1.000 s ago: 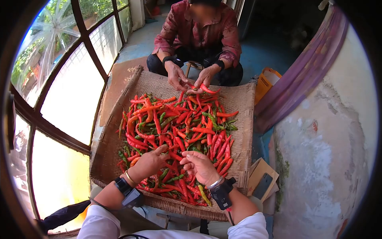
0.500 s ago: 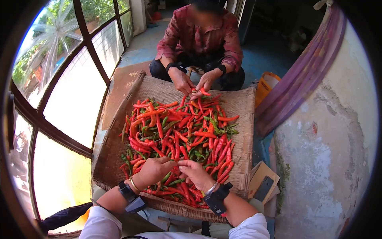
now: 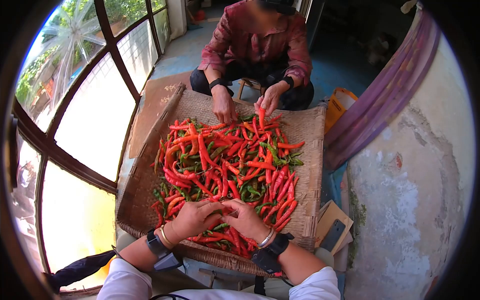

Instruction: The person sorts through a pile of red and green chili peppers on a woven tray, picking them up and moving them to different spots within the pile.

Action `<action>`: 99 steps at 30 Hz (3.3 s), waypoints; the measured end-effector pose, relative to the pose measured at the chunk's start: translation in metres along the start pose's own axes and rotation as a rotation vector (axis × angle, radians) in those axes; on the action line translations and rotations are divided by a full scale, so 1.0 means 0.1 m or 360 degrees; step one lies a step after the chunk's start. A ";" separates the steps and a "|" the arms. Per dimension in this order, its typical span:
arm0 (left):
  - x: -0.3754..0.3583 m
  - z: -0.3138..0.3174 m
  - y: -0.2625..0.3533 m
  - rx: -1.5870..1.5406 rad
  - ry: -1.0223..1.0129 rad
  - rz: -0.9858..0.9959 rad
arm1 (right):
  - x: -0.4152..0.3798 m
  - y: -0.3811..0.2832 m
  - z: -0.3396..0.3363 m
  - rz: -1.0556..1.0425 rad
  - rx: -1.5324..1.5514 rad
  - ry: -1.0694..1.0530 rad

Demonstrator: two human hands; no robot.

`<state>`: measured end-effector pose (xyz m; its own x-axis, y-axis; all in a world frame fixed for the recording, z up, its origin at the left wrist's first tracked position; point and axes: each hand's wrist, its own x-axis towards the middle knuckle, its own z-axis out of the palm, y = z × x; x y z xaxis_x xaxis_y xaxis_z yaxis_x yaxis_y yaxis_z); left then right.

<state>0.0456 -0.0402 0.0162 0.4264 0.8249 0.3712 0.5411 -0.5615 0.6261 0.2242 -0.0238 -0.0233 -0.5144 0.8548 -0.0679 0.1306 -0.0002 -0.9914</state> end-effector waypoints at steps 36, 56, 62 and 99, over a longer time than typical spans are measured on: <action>-0.05 -0.03 -0.22 -0.0869 -0.0063 -0.0882 | 0.08 -0.17 -0.51 0.0114 0.1030 0.0389; -0.07 0.04 -0.03 -0.1274 -0.0349 -0.0797 | -0.05 -0.27 -0.09 0.0619 0.0436 -0.0299; -0.04 0.01 0.01 -0.1283 -0.0412 -0.0894 | -0.05 -0.24 -0.03 0.0518 0.0417 -0.0384; 0.08 -0.16 -0.26 -0.0303 -0.0291 -0.0782 | -0.85 -1.73 -0.50 -0.1092 0.1934 -0.1098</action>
<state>0.0236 -0.0174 0.0136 0.2852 0.9521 -0.1098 0.5746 -0.0781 0.8147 0.2880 -0.0709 0.1595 -0.5065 0.4721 0.7215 -0.8488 -0.4199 -0.3212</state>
